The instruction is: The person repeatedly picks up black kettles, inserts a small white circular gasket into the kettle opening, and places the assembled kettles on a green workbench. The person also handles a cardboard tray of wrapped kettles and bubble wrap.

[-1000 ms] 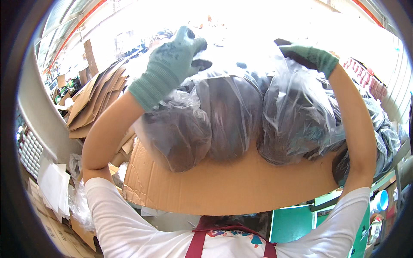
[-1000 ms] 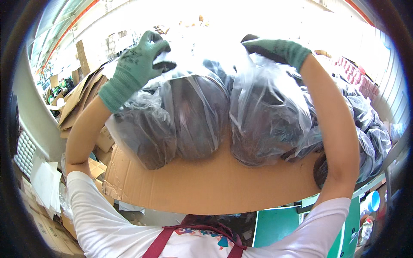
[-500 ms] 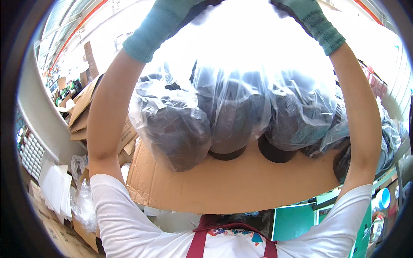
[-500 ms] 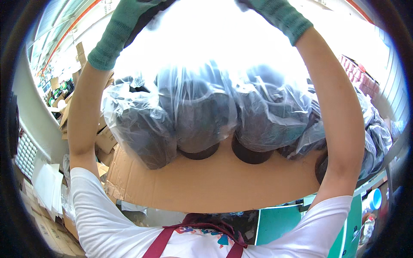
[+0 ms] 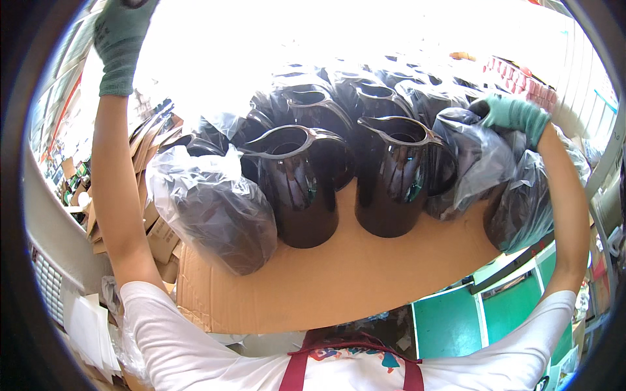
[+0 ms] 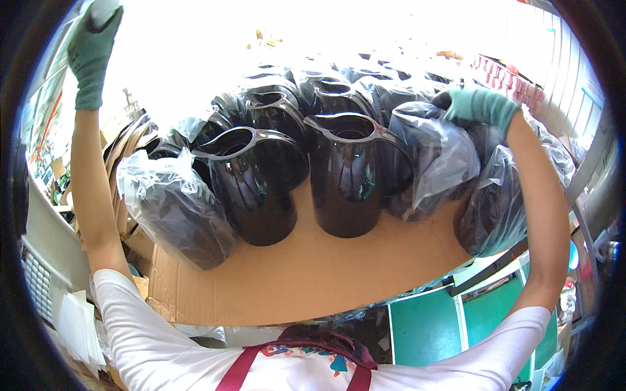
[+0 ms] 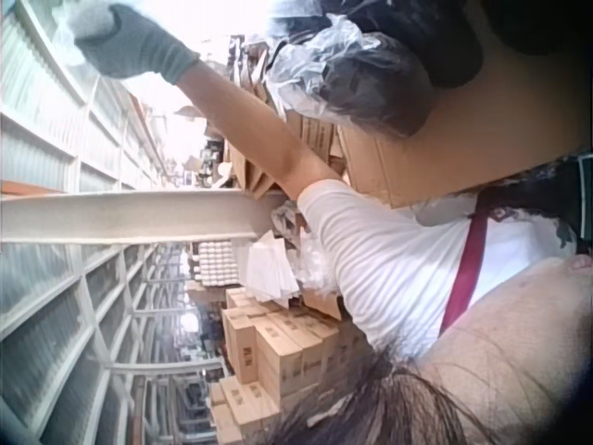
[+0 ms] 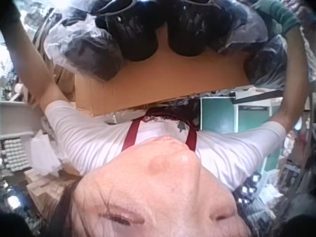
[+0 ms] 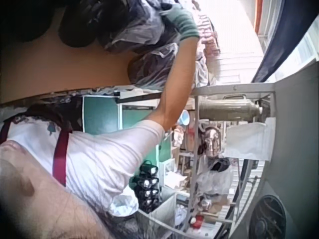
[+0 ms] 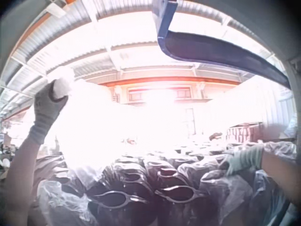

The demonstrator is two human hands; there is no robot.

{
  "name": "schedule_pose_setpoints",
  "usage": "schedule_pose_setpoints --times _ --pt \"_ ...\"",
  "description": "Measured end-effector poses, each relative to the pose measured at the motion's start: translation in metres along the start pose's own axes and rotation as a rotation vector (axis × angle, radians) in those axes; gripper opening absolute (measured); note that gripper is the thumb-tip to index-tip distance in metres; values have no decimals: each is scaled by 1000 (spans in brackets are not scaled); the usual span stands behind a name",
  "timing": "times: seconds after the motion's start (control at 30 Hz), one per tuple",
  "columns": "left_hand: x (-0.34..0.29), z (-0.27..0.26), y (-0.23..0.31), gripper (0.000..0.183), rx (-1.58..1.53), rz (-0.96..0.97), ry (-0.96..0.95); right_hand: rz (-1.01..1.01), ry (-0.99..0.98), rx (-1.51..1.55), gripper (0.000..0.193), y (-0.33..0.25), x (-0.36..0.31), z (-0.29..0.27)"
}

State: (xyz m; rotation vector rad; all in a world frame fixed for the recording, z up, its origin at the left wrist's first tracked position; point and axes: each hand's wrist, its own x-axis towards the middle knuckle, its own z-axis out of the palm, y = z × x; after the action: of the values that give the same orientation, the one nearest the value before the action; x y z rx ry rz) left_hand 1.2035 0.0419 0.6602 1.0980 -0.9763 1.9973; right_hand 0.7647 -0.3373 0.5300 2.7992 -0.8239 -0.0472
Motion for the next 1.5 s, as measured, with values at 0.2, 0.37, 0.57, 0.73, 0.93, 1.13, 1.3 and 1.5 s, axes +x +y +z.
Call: schedule_pose_setpoints --times 0.2,0.37,0.57,0.73,0.93,1.13,1.3,1.5 --pt "-46 31 135 63 -224 204 -807 134 580 261 48 11 20 3" --pt "-63 40 219 70 -343 165 -1181 155 295 -123 40 -31 54 6" --pt "-60 76 250 57 -759 31 -954 38 562 649 46 -11 61 -48" --pt "-15 69 307 72 -1107 -218 -1193 -215 1067 468 36 -47 76 -60" --pt "-39 121 312 54 -557 100 -1097 -335 500 1054 62 7 4 -44" --pt "26 163 180 45 -139 -209 -448 388 317 -32 55 81 12 37" --pt "1 131 185 48 -520 32 -472 252 438 -148 41 74 47 9" --pt "-45 130 190 36 -508 113 -1032 201 321 -118 39 50 79 23"
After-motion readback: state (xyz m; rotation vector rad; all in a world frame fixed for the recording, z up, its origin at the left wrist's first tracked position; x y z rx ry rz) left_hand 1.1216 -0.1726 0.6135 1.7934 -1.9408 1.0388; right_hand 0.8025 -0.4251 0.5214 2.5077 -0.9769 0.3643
